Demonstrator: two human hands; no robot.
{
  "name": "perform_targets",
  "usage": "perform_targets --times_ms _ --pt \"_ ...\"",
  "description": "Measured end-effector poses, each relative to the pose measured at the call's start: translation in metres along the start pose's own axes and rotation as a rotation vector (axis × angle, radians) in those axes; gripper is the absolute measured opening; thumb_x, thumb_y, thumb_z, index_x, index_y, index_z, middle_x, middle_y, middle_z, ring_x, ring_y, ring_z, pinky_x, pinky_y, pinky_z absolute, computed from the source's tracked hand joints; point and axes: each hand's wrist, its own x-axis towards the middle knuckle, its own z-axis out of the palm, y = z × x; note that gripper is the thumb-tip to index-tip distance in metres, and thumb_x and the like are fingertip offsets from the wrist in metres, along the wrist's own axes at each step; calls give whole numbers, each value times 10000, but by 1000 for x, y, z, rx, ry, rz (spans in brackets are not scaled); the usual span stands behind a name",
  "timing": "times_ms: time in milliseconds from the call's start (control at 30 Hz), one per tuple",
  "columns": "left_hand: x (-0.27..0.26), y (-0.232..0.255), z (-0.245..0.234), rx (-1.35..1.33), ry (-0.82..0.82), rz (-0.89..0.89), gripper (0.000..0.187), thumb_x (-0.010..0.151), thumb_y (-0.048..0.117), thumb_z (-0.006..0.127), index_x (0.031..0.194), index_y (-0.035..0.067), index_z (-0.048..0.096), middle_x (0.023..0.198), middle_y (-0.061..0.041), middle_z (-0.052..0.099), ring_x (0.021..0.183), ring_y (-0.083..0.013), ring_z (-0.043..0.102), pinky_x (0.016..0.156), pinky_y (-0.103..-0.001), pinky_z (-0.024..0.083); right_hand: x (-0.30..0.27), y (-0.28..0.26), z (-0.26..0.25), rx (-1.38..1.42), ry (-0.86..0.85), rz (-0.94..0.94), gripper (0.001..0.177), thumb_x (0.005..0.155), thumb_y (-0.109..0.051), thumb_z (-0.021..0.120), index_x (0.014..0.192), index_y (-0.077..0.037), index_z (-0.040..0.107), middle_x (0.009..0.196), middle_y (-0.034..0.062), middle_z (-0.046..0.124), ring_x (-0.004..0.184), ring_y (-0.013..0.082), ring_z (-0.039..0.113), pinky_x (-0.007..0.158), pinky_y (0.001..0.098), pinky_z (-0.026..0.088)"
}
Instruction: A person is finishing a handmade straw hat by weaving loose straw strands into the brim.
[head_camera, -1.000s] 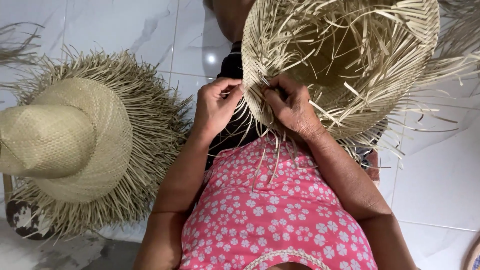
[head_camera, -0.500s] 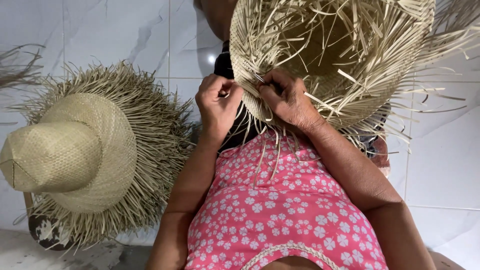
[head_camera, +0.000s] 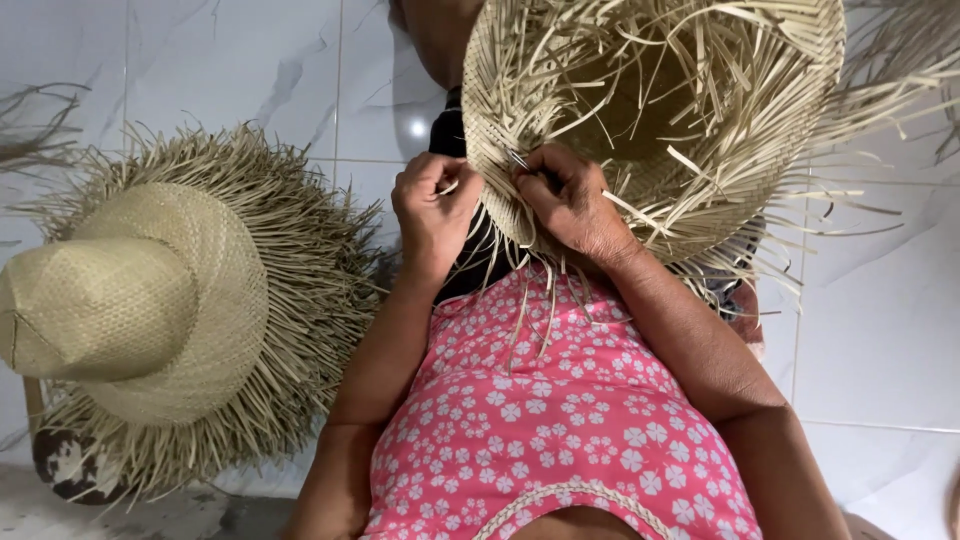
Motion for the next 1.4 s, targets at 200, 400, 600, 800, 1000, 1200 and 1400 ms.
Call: perform_targets --times_ms 200,400,600,800,1000,1200,1400 --pt "5 20 -8 -58 -41 -74 138 864 -106 658 944 -35 744 744 -139 673 657 -185 616 628 -322 562 -2 -13 -3 5 -16 57 127 914 -86 660 1006 -57 743 735 130 618 761 197 616 715 377 511" --pt "11 12 -6 28 2 -103 64 794 -39 722 823 18 717 687 -73 643 645 -121 564 560 -253 461 -1 -17 -4 2 -12 119 96 926 -107 673 987 -44 712 743 111 593 774 192 591 736 360 499" --pt "8 11 -9 -78 -26 -115 75 890 -45 680 921 7 725 725 -125 658 637 -131 532 574 -235 442 -2 -18 -1 16 -45 192 113 930 -152 669 990 -83 737 754 107 621 770 196 607 756 357 517" --pt "23 25 -9 -219 -24 -112 131 984 44 714 1094 -26 713 876 -155 707 722 -130 563 650 -257 465 0 -9 -4 -41 -41 113 92 937 -140 668 962 -72 726 739 125 612 765 220 619 736 367 514" --pt "22 25 -9 -115 6 -24 61 1006 47 671 991 -2 704 768 -94 641 698 -107 526 634 -256 443 -2 -5 -2 -54 -45 119 92 936 -157 674 957 -89 732 738 108 614 761 199 617 731 361 520" --pt "9 52 -21 -365 -201 -79 73 1006 103 674 948 60 690 773 -30 623 742 -84 513 715 -252 451 -4 -11 -3 -34 -20 139 95 925 -136 662 953 -80 734 713 96 590 729 194 589 708 356 509" --pt "13 81 -45 -279 -97 33 33 982 32 713 1010 23 728 801 -59 645 711 -110 530 758 -293 471 -3 -6 -1 -26 -26 132 85 931 -132 675 963 -83 736 728 93 585 758 183 574 723 345 502"
